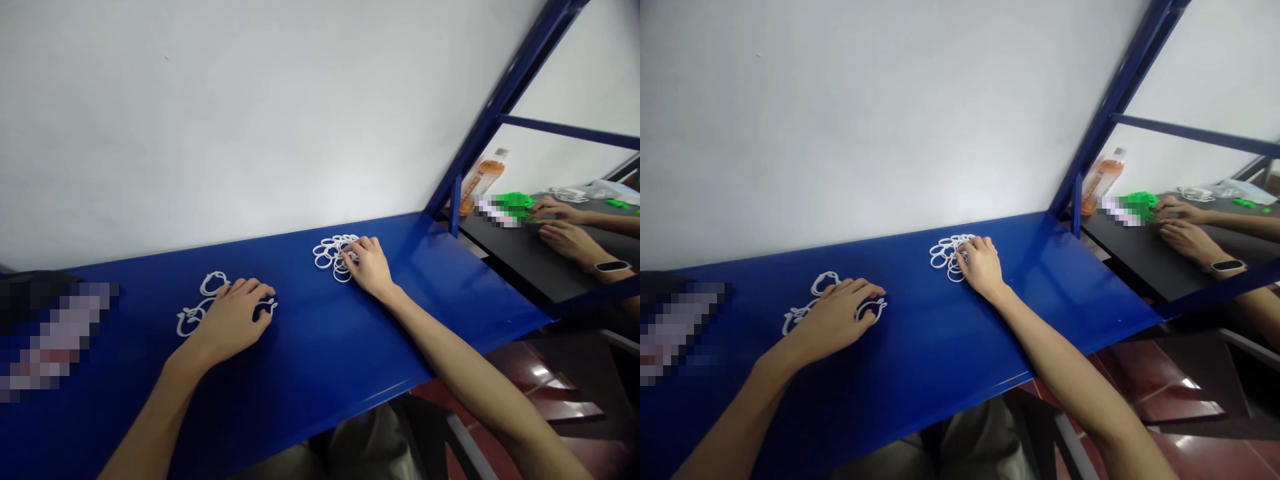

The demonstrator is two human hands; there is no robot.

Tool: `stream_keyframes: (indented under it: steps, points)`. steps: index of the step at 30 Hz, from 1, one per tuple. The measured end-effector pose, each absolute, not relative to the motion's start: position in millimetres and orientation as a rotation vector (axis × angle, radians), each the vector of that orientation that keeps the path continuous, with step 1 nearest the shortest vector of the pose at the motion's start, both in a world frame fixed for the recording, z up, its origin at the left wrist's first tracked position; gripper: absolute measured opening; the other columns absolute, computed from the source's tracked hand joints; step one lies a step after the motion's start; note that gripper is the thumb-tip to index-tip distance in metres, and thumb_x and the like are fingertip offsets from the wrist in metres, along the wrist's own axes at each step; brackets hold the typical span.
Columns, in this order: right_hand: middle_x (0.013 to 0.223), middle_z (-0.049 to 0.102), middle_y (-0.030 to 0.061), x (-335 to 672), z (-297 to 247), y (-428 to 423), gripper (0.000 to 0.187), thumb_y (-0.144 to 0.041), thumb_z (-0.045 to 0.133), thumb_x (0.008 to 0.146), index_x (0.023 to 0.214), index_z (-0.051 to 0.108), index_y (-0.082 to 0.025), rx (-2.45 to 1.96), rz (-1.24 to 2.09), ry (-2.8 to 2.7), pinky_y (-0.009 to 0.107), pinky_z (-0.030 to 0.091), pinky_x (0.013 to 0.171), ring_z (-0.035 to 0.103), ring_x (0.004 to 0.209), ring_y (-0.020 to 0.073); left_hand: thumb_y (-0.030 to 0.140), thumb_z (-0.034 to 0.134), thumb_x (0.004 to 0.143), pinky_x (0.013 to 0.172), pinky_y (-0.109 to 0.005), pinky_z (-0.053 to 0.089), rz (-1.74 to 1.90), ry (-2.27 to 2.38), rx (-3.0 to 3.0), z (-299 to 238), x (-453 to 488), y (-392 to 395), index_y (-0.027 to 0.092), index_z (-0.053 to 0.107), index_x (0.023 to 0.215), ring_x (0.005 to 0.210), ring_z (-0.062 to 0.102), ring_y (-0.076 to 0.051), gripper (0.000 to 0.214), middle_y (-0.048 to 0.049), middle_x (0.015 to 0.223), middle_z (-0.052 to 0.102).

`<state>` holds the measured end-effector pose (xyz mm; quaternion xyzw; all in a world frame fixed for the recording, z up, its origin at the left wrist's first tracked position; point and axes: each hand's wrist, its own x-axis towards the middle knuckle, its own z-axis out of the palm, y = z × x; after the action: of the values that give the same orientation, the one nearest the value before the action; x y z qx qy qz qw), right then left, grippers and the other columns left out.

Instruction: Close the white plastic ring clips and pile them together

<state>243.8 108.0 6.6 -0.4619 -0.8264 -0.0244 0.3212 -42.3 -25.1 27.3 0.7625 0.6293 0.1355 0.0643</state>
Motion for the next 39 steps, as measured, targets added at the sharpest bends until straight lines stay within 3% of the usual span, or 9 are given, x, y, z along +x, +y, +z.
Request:
stream_keyframes:
  steps: [8, 22, 25, 32, 36, 39]
  points:
    - [0.097, 0.066, 0.0112, 246, 13, 99, 0.016, -0.029, 0.059, 0.095, 0.096, 0.072, -0.019, -1.214, -0.081, -2.229, 0.043, 0.046, 0.084, 0.050, 0.093, 0.0282, 0.026, 0.042, 0.092, 0.091, -0.044, 0.039, 0.369, 1.893, 2.302, 20, -42, -19, 0.026, 0.065, 0.101, 0.098, 0.060, -0.025, 0.025, -0.0048, 0.100, 0.069]
    - [0.094, 0.066, 0.0132, 231, 9, 93, 0.024, -0.035, 0.056, 0.098, 0.094, 0.072, -0.018, -1.160, -0.214, -2.267, 0.045, 0.045, 0.084, 0.052, 0.094, 0.0301, 0.038, 0.053, 0.091, 0.078, -0.037, 0.040, 0.510, 1.842, 2.151, 25, -28, -17, 0.025, 0.061, 0.093, 0.081, 0.062, -0.022, 0.016, 0.0004, 0.077, 0.068]
    - [0.095, 0.066, 0.0124, 230, 17, 82, 0.023, -0.034, 0.054, 0.099, 0.096, 0.071, -0.019, -1.064, -0.080, -2.235, 0.046, 0.045, 0.086, 0.052, 0.095, 0.0291, 0.041, 0.057, 0.089, 0.075, -0.035, 0.044, 0.663, 1.807, 2.072, 29, -22, -19, 0.024, 0.060, 0.091, 0.074, 0.063, -0.019, 0.017, 0.0009, 0.077, 0.069]
    - [0.099, 0.069, 0.0061, 218, 25, 46, 0.020, -0.037, 0.060, 0.097, 0.107, 0.064, -0.020, -0.577, 0.594, -2.415, 0.035, 0.053, 0.084, 0.063, 0.093, 0.0195, 0.046, 0.064, 0.086, 0.068, -0.029, 0.048, 0.933, 1.699, 1.854, 33, -3, -25, 0.024, 0.059, 0.088, 0.071, 0.066, -0.016, 0.022, 0.0030, 0.076, 0.070]
    - [0.097, 0.070, 0.0047, 213, 21, 40, 0.013, -0.026, 0.056, 0.099, 0.107, 0.063, -0.020, -0.601, 0.727, -2.404, 0.032, 0.054, 0.079, 0.066, 0.086, 0.0161, 0.045, 0.062, 0.088, 0.063, -0.026, 0.047, 0.963, 1.586, 1.765, 30, 1, -26, 0.023, 0.058, 0.085, 0.068, 0.065, -0.014, 0.022, 0.0038, 0.072, 0.068]
    - [0.105, 0.069, 0.0060, 212, 19, 39, 0.021, -0.031, 0.064, 0.095, 0.112, 0.061, -0.020, -0.650, 0.757, -2.379, 0.032, 0.055, 0.081, 0.067, 0.089, 0.0164, 0.045, 0.062, 0.089, 0.064, -0.027, 0.048, 0.994, 1.520, 1.723, 31, 3, -27, 0.022, 0.058, 0.083, 0.066, 0.063, -0.013, 0.024, 0.0035, 0.072, 0.066]
